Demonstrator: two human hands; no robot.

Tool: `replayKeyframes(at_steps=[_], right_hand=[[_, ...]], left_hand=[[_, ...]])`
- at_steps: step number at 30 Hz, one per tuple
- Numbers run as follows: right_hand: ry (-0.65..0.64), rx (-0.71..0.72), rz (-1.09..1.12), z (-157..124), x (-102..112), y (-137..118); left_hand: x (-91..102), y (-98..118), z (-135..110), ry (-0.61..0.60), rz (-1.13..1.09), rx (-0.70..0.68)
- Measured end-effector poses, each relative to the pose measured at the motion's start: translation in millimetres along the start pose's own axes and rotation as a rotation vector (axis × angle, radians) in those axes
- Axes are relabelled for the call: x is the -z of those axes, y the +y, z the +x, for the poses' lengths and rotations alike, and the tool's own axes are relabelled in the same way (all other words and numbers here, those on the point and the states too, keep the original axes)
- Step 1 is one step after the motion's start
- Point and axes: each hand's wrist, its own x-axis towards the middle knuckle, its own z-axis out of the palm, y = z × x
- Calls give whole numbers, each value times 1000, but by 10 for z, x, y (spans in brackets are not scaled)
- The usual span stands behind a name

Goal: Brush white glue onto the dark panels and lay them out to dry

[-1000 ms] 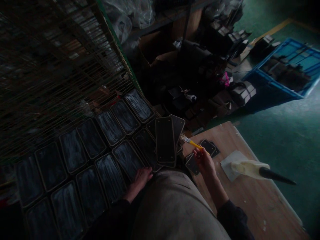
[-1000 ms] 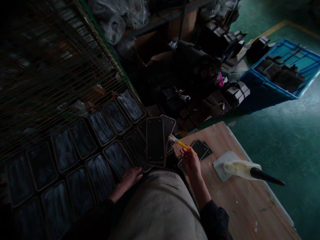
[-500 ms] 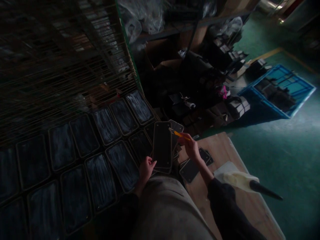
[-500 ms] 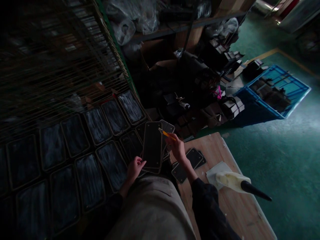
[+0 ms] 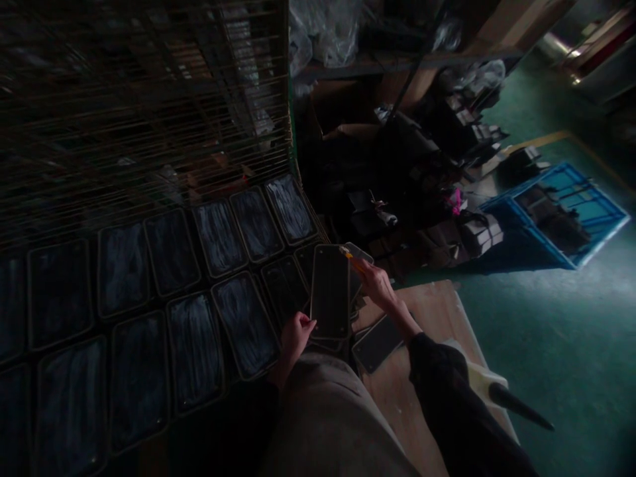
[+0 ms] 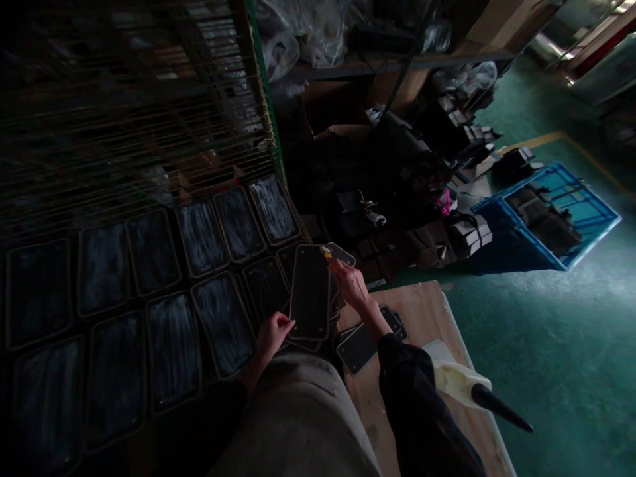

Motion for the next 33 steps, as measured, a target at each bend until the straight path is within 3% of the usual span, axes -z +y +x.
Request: replayKeyframes(at_steps=[7,15,19,22,25,33], right_hand=[[-114,-13,-33,-148,-9,-50],[-377,-53,8,-1028,34,-446],[-515,-158,145,-1262,54,-580],[-570,-211,242,-1194,84,-533],[-536,-211,252,-945,109,-388],[-140,-64,55,-36,30,-39]], left_hand=[[-25,-79,33,-17,-81,-5],[-24,-99,38,-36,-169,10],[-30,-137,34,-28,-219,-7],[-45,-155,40,-76,-328,19],[-59,-142,42,-134,-425,68],[-43,-88,17,-132,-408,24]])
